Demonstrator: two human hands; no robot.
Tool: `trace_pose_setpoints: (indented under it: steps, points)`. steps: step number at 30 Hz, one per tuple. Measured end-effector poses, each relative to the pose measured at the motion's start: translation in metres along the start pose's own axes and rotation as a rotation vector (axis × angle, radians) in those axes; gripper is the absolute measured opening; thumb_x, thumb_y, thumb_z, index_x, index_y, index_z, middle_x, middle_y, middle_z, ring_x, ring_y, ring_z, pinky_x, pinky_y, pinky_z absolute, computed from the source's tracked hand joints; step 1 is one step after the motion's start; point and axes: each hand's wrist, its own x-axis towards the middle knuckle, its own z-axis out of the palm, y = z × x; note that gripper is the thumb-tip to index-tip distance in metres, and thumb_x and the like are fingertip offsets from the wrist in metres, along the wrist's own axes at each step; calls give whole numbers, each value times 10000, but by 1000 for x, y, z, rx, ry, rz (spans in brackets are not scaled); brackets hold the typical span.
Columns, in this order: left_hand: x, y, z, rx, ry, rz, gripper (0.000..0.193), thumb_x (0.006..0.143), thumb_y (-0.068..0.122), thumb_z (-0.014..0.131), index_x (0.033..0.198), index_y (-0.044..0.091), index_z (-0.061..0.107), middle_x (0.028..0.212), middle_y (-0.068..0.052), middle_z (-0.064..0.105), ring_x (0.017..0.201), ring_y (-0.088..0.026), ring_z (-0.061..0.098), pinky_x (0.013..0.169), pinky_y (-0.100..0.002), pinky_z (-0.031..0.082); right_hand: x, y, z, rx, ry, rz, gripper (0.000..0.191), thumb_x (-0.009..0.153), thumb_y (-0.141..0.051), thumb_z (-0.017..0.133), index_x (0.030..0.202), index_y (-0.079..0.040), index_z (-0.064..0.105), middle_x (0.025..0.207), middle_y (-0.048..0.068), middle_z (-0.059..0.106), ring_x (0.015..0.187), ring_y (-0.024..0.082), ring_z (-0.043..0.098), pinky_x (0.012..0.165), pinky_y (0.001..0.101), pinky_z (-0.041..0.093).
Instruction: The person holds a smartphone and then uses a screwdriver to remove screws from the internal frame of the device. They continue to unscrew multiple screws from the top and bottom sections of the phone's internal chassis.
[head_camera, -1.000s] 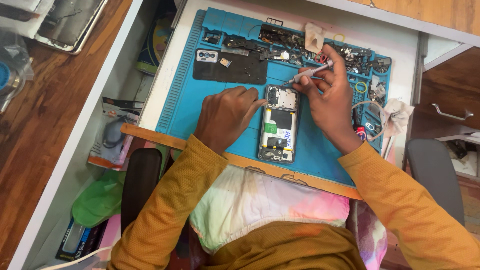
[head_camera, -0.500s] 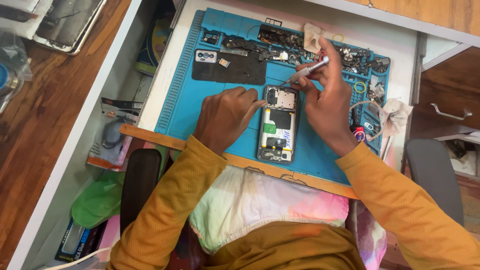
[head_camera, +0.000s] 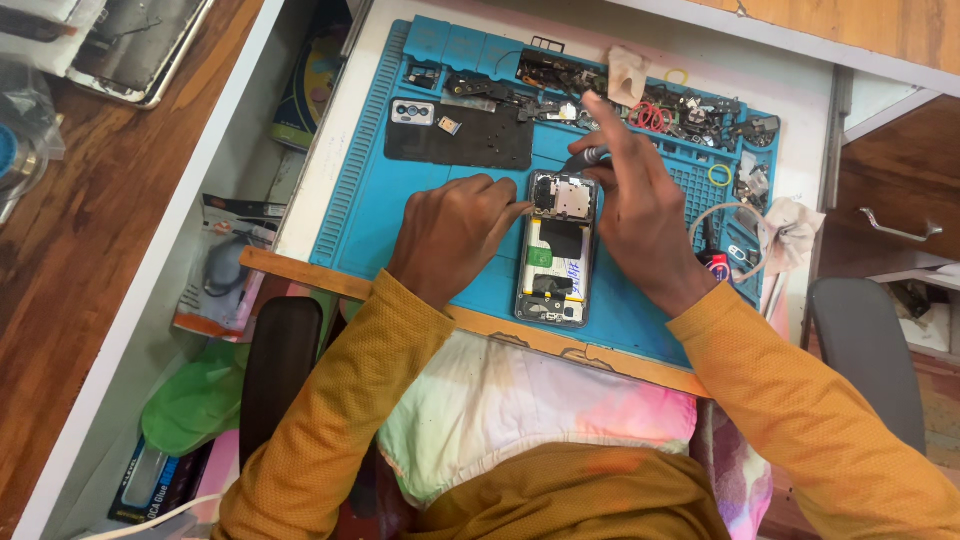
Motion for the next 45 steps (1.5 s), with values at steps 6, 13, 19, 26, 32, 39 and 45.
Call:
trace_pose_setpoints:
  steps: [6,13,19,26,32,39,45]
  points:
    - [1,-1,2,9,-8,-2,259,926,271,762,811,61,663,703,-93,655,636,-287,678,519,-415,510,11,-7,-8,-100,-86,-99,750,937,187,614,1597,-97,397,1187,96,686,1052,276,621,957,397,566]
    - [0,-1,3,12,-3,-5,258,931,271,757,813,62,663,712,-96,656,648,-298,680,532,-424,516,25,-8,-16,10,-179,-51,704,950,214,532,1562,-129,479,1165,91,723,985,269,623,888,379,567]
    - [0,0,3,11,-5,-18,256,928,271,759,807,64,667,713,-96,659,655,-310,679,530,-431,515,29,-7,-12,-56,-190,-175,763,854,200,548,1528,-158,536,1063,86,704,977,300,621,924,448,541]
    - [-1,-2,2,-8,8,-29,235,926,260,762,822,67,677,739,-91,676,669,-303,688,539,-422,524,45,2,-19,-27,-282,-28,663,921,170,562,1495,-162,582,1049,129,711,892,311,628,819,427,538]
    - [1,-3,3,1,-7,-21,223,929,249,760,840,61,679,738,-97,675,664,-300,688,537,-420,527,46,1,-23,-41,-228,-83,460,988,15,694,1407,-167,637,1042,91,755,856,281,708,825,405,546]
    - [-1,-2,4,9,8,-3,254,926,267,766,813,63,666,722,-95,669,662,-297,689,535,-422,523,42,-2,-22,222,-233,-75,602,935,179,497,1444,-132,580,1425,128,643,1211,302,657,895,335,631]
    - [0,-3,3,7,5,-5,238,923,264,765,832,64,673,721,-94,669,659,-294,688,531,-418,525,38,-5,-19,69,-240,32,617,939,149,651,1461,-177,618,1124,119,637,987,201,640,858,310,635]
